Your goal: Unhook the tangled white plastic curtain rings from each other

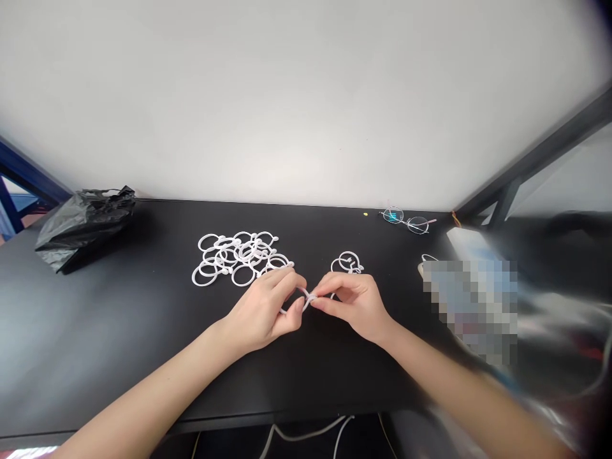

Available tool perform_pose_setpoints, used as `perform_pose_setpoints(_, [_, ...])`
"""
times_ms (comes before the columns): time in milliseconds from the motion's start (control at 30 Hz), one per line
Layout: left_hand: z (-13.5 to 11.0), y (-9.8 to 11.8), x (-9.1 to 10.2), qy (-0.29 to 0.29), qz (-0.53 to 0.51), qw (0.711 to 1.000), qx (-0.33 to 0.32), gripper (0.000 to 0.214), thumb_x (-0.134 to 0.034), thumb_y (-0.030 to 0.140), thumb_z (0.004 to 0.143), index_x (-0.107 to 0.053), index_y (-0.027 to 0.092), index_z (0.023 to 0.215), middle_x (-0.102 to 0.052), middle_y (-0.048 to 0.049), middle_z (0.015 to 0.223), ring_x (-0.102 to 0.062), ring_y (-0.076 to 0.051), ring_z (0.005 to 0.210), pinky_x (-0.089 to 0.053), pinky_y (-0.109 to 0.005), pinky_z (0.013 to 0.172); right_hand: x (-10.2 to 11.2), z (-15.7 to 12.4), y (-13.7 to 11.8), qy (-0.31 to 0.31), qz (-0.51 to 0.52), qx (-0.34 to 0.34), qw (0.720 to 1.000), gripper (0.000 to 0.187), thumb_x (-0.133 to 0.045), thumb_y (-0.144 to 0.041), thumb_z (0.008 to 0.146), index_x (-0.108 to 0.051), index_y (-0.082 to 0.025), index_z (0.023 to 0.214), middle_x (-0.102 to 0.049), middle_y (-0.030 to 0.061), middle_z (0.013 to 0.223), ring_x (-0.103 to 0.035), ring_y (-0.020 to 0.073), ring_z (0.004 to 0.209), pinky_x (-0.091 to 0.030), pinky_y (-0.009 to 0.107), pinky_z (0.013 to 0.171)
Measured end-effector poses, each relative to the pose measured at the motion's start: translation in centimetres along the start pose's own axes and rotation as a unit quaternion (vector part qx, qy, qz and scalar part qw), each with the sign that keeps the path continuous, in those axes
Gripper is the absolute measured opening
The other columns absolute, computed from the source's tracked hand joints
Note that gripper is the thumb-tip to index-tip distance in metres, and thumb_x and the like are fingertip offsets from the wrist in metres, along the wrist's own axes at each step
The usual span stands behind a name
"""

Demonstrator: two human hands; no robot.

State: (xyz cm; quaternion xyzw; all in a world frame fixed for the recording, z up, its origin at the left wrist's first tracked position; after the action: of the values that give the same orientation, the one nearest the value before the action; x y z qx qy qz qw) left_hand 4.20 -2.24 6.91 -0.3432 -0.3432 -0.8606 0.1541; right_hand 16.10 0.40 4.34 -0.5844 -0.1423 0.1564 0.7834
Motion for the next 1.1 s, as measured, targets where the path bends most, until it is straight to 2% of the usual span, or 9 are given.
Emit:
perform_pose_setpoints(100, [-0.2, 0.4, 0.5, 0.028, -0.034, 0.999, -0.019, 0.039, -0.024, 0.034, 0.100, -0.053, 0.018, 0.080, -0.053, -0.0013, 0.061, -0.046, -0.013, 0.053, -0.040, -0.027, 0.052, -0.9, -0.3, 0.4, -0.011, 0.064, -0.034, 0.997, 0.006, -0.081, -0.022, 0.073, -0.074, -0.021, 0.072, -0.071, 0.0020, 0.071, -0.066, 0.0148, 0.065, -0.056, 0.028, 0.058])
perform_pose_setpoints(233, [-0.4, 0.3, 0.2, 0.025, -0.056, 0.998, -0.014, 0.040, -0.024, 0.034, 0.100, -0.052, 0.018, 0.077, -0.054, -0.0020, 0.063, -0.047, -0.013, 0.053, -0.040, -0.026, 0.052, -1.2, -0.5, 0.4, -0.005, 0.077, -0.042, 0.996, 0.009, -0.081, -0.023, 0.073, -0.073, -0.020, 0.068, -0.069, 0.0020, 0.068, -0.064, 0.0143, 0.062, -0.055, 0.027, 0.055])
perform_pose_setpoints(433, [0.1, 0.3, 0.4, 0.006, 0.011, 1.000, -0.022, 0.036, -0.030, 0.036, 0.100, -0.055, 0.017, 0.082, -0.053, -0.0009, 0.062, -0.046, -0.014, 0.057, -0.042, -0.028, 0.058, -0.5, -0.1, 0.1, -0.008, 0.044, -0.020, 0.999, 0.005, -0.079, -0.023, 0.075, -0.075, -0.022, 0.077, -0.072, 0.0026, 0.077, -0.068, 0.0160, 0.072, -0.058, 0.031, 0.068])
perform_pose_setpoints(533, [0.5, -1.3, 0.6, -0.028, 0.088, 0.996, 0.006, 0.032, -0.040, 0.042, 0.098, -0.057, 0.017, 0.086, -0.059, -0.0030, 0.069, -0.053, -0.018, 0.068, -0.045, -0.034, 0.070, 1.4, 0.8, 0.4, 0.005, 0.000, -0.026, 1.000, 0.021, -0.078, -0.028, 0.076, -0.073, -0.022, 0.095, -0.074, 0.0055, 0.093, -0.068, 0.0165, 0.076, -0.059, 0.035, 0.074])
perform_pose_setpoints(633, [0.6, -3.5, 1.1, -0.029, 0.171, 0.984, 0.035, 0.032, -0.049, 0.048, 0.094, -0.059, 0.018, 0.088, -0.063, -0.0058, 0.080, -0.057, -0.022, 0.080, -0.045, -0.039, 0.080, 5.8, 1.7, 0.8, 0.101, -0.068, -0.027, 0.992, 0.021, -0.073, -0.033, 0.079, -0.071, -0.020, 0.095, -0.074, 0.0058, 0.091, -0.069, 0.0171, 0.075, -0.060, 0.035, 0.072])
perform_pose_setpoints(700, [0.5, -4.5, 1.2, -0.026, 0.215, 0.976, 0.036, 0.032, -0.053, 0.049, 0.092, -0.061, 0.018, 0.090, -0.064, -0.0085, 0.089, -0.057, -0.025, 0.085, -0.045, -0.042, 0.082, 8.8, 1.8, 0.9, 0.172, -0.157, -0.019, 0.972, 0.017, -0.069, -0.032, 0.080, -0.070, -0.019, 0.090, -0.074, 0.0069, 0.091, -0.070, 0.0193, 0.081, -0.059, 0.037, 0.078])
perform_pose_setpoints(767, [0.3, -5.2, 0.9, -0.030, 0.243, 0.969, 0.034, 0.030, -0.055, 0.047, 0.091, -0.062, 0.017, 0.092, -0.064, -0.0113, 0.098, -0.057, -0.027, 0.089, -0.046, -0.044, 0.082, 10.3, 2.1, 1.0, 0.175, -0.294, -0.023, 0.940, 0.014, -0.067, -0.026, 0.078, -0.071, -0.019, 0.090, -0.072, 0.0067, 0.094, -0.068, 0.0203, 0.082, -0.058, 0.039, 0.079])
perform_pose_setpoints(867, [-0.1, -5.9, 0.3, -0.046, 0.267, 0.962, 0.038, 0.030, -0.053, 0.042, 0.093, -0.064, 0.015, 0.098, -0.063, -0.0147, 0.109, -0.057, -0.030, 0.098, -0.046, -0.046, 0.085, 10.9, 2.2, 1.8, 0.144, -0.402, -0.039, 0.903, 0.016, -0.065, -0.020, 0.074, -0.071, -0.021, 0.089, -0.070, 0.0055, 0.096, -0.065, 0.0209, 0.082, -0.057, 0.037, 0.072])
perform_pose_setpoints(1100, [-0.3, -6.2, -0.2, -0.070, 0.274, 0.957, 0.061, 0.040, -0.046, 0.044, 0.096, -0.060, 0.011, 0.114, -0.062, -0.0168, 0.117, -0.058, -0.032, 0.105, -0.045, -0.049, 0.092, 9.8, 2.3, 2.9, 0.099, -0.427, -0.055, 0.897, 0.013, -0.061, -0.021, 0.079, -0.070, -0.019, 0.087, -0.069, 0.0043, 0.083, -0.063, 0.0170, 0.069, -0.053, 0.031, 0.062])
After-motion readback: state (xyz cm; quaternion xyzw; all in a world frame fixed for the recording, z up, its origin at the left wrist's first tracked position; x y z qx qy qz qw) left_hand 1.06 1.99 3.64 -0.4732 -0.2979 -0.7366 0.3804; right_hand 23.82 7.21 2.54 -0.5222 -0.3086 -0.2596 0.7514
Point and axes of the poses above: each hand's wrist, its own z-axis towards the middle knuckle, its own x-axis out of the back of the hand, y = z × x, the point moved 9 cm from there along z, towards the middle knuckle
